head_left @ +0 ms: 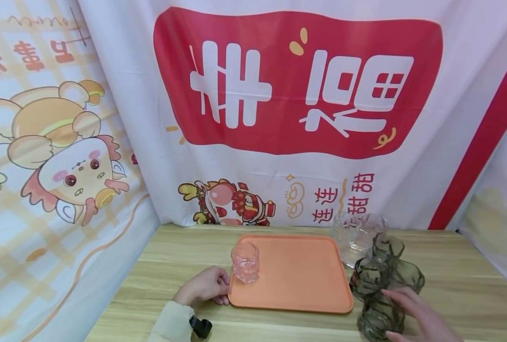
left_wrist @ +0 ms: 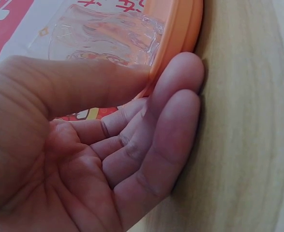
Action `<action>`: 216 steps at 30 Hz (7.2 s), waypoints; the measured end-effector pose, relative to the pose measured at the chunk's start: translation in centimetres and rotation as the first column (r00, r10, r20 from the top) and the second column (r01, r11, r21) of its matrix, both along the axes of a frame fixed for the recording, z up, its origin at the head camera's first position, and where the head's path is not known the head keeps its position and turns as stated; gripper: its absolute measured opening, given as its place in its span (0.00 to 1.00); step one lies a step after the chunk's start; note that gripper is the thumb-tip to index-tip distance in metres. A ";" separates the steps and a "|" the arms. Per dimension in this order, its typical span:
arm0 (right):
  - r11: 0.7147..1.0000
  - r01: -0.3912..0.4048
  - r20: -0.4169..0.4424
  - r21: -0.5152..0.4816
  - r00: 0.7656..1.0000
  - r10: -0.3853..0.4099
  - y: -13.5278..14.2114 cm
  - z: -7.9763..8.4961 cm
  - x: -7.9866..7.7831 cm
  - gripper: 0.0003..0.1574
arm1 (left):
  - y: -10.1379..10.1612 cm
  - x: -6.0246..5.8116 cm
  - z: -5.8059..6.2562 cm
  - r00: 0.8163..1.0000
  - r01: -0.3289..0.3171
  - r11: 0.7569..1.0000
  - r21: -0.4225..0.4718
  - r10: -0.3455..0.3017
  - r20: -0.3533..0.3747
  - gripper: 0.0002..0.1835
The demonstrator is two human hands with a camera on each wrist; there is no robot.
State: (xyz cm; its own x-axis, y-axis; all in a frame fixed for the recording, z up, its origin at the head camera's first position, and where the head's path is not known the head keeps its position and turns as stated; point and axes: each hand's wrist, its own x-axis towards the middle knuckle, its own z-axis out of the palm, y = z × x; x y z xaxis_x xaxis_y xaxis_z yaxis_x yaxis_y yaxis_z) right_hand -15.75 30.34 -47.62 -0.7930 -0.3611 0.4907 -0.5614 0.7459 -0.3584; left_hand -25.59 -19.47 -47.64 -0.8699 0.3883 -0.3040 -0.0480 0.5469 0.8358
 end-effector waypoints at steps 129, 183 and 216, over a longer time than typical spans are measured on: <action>0.935 -0.355 0.326 -0.005 0.883 0.337 -23.7 8.3 -15.0 0.41 | 0.2 0.0 0.2 1.000 -0.019 0.999 -0.033 0.019 0.001 0.04; 0.979 0.186 -0.199 0.084 0.966 -0.167 4.7 8.0 3.2 0.48 | 0.1 0.0 0.1 0.999 0.021 1.000 -0.016 -0.021 -0.025 0.05; 0.960 0.261 0.141 0.102 0.951 -0.273 5.2 1.4 0.5 0.43 | 0.0 -0.2 0.0 0.999 0.025 1.000 0.003 -0.025 -0.021 0.05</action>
State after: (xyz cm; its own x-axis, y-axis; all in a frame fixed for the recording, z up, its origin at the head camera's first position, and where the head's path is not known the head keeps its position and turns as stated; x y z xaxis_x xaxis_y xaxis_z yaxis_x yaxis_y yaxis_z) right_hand -15.21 35.54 -46.21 -0.9289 -0.1593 0.3342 -0.2810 0.8911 -0.3564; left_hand -25.80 -19.42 -47.59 -0.8661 0.4109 -0.2847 -0.0168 0.5452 0.8381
